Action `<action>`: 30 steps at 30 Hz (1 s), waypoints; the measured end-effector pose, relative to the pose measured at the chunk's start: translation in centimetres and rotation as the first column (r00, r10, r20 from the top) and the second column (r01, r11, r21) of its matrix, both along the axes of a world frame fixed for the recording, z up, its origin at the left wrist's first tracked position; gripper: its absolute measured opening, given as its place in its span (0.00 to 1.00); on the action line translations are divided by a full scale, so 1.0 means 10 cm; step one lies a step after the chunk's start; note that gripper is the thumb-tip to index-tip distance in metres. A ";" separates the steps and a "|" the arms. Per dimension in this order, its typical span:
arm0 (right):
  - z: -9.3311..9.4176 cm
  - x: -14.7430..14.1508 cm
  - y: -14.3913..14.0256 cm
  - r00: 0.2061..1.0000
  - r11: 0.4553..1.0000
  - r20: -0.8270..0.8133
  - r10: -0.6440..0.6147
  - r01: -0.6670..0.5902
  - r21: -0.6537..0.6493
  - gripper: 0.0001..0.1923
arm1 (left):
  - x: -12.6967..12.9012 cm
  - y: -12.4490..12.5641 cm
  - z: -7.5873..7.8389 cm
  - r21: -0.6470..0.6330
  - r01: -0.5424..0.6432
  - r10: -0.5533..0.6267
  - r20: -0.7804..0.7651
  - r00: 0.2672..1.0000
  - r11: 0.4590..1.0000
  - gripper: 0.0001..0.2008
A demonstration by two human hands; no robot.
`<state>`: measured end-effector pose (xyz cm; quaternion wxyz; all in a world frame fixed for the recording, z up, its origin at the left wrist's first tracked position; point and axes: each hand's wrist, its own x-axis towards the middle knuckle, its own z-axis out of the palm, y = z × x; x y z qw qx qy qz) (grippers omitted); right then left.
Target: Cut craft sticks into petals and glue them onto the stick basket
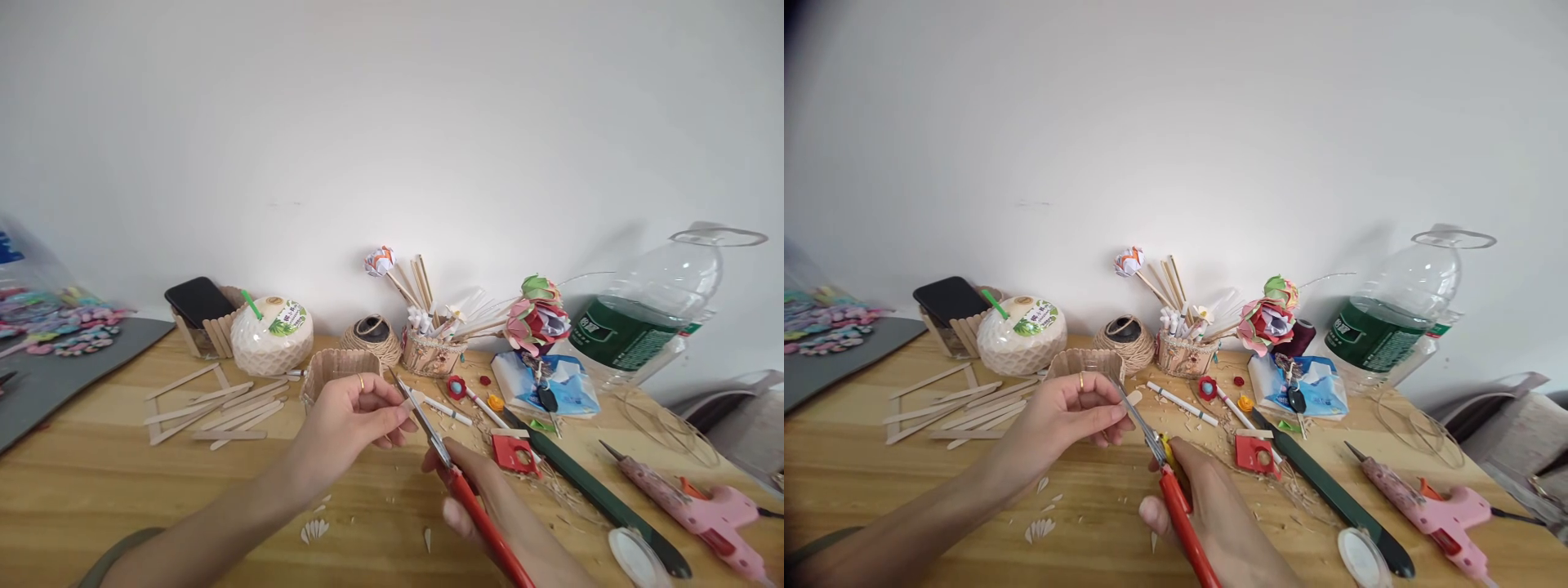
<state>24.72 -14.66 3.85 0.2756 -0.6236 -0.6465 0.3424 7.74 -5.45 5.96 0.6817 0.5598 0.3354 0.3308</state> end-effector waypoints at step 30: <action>-0.02 -0.05 0.01 0.958 0.996 0.278 -0.071 0.083 -0.030 0.15 | -0.02 0.02 -0.02 0.032 0.026 -0.025 -0.029 0.999 0.999 0.06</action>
